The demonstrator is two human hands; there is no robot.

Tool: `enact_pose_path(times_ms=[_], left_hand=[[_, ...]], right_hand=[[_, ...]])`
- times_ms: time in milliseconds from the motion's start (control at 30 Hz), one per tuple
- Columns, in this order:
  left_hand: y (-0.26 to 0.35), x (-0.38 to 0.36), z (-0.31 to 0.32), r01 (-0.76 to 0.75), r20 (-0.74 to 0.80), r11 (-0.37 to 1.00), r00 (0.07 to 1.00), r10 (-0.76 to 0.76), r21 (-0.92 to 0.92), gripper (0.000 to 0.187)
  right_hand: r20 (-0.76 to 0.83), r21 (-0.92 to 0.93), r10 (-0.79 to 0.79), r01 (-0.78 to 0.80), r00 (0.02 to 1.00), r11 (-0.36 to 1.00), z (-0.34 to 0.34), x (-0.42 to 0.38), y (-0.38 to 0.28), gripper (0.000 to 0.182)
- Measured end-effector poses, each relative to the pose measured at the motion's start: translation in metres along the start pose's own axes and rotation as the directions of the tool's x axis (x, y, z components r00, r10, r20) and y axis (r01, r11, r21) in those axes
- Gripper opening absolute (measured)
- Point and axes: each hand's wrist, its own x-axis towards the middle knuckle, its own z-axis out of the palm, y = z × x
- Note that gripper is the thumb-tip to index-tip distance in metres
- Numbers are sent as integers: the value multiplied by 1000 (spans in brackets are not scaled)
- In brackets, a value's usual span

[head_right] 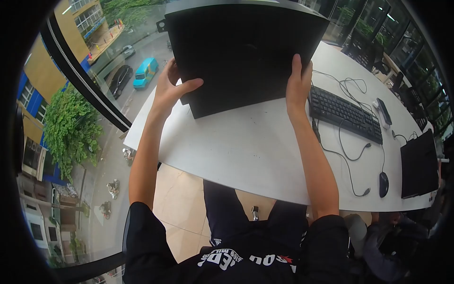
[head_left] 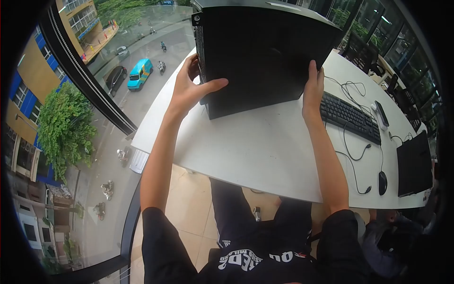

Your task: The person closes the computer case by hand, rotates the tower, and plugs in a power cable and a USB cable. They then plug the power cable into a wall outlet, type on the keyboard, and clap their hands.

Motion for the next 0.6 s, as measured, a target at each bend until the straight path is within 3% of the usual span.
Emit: enact_pose_path(times_ms=[267, 367, 467, 500, 533, 600], left_hand=[[5, -4, 8, -40, -38, 998, 999, 38, -40, 98], [1, -2, 6, -31, -26, 1000, 999, 31, 5, 101], [3, 1, 2, 35, 11, 996, 999, -34, -78, 102], [6, 3, 1, 26, 1, 995, 1000, -26, -100, 102], [11, 6, 1, 20, -1, 992, 1000, -21, -123, 101], [19, 7, 4, -18, -9, 987, 1000, 17, -158, 102]], right_hand=[[-119, -55, -26, 19, 993, 998, 12, 19, 12, 87], [-39, 33, 126, -125, 991, 992, 0, 17, -13, 86], [37, 56, 189, -191, 981, 980, -15, 36, -4, 77], [43, 52, 216, -218, 975, 975, -18, 39, -5, 75], [-71, 116, 148, -139, 986, 983, -9, 41, 3, 70], [-49, 64, 166, -162, 985, 985, -16, 42, 6, 74]])
